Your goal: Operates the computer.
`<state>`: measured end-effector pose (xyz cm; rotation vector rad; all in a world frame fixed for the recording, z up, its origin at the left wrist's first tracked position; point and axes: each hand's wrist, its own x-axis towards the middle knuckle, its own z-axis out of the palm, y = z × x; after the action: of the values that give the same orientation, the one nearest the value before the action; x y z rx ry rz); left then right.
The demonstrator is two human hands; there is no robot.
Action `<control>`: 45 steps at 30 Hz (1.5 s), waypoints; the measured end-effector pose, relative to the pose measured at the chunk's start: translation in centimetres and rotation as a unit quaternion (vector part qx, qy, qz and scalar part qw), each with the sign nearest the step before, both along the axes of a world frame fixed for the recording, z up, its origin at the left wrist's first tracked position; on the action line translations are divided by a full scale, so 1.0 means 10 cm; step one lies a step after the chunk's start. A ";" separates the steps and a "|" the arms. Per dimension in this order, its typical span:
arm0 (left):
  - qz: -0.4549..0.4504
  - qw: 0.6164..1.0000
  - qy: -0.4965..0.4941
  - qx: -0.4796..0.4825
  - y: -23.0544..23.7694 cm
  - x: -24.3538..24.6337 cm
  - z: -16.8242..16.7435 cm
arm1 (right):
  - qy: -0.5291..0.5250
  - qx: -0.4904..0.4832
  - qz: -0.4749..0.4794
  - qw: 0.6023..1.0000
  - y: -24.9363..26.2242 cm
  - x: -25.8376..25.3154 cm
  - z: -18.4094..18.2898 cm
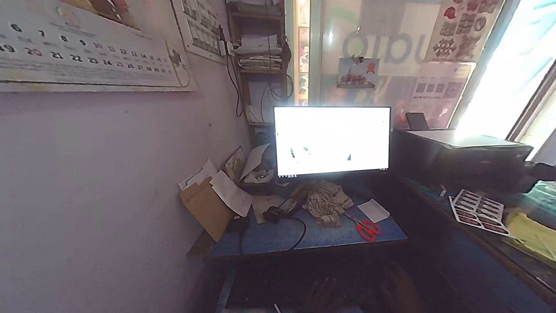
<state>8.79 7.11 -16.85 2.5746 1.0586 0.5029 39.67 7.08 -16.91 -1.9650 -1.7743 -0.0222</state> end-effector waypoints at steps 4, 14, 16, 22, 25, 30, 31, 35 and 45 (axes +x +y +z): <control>0.003 1.000 -0.003 0.006 0.00 0.00 0.00 | 0.007 -0.011 0.009 1.000 -0.04 -0.07 0.16; 0.000 1.000 -0.007 0.006 -0.01 0.00 -0.03 | 0.011 0.006 0.021 1.000 -0.09 -0.10 0.19; -0.003 1.000 -0.002 0.003 -0.01 0.00 -0.02 | 0.015 0.005 0.018 1.000 -0.10 -0.13 0.22; -0.004 1.000 0.007 -0.006 0.01 0.01 -0.03 | 0.022 -0.010 0.011 1.000 -0.11 -0.13 0.21; -0.004 1.000 0.000 -0.001 0.00 0.00 -0.04 | 0.011 0.014 0.018 1.000 -0.07 -0.09 0.13; -0.004 1.000 0.001 0.003 0.00 0.00 -0.05 | 0.004 0.014 0.025 1.000 -0.07 -0.07 0.12; -0.004 1.000 0.002 0.004 0.01 0.00 -0.06 | 0.002 0.013 0.025 1.000 -0.07 -0.07 0.13; -0.005 1.000 -0.003 0.009 0.01 0.00 -0.06 | 0.011 0.007 0.024 1.000 -0.10 -0.11 0.21; -0.007 1.000 -0.005 -0.001 0.00 0.01 -0.01 | 0.022 -0.005 0.018 1.000 -0.11 -0.13 0.25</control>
<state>8.84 7.12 -16.98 2.5722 1.0362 0.5106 38.38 5.93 -14.39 -1.9263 -1.7844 0.0418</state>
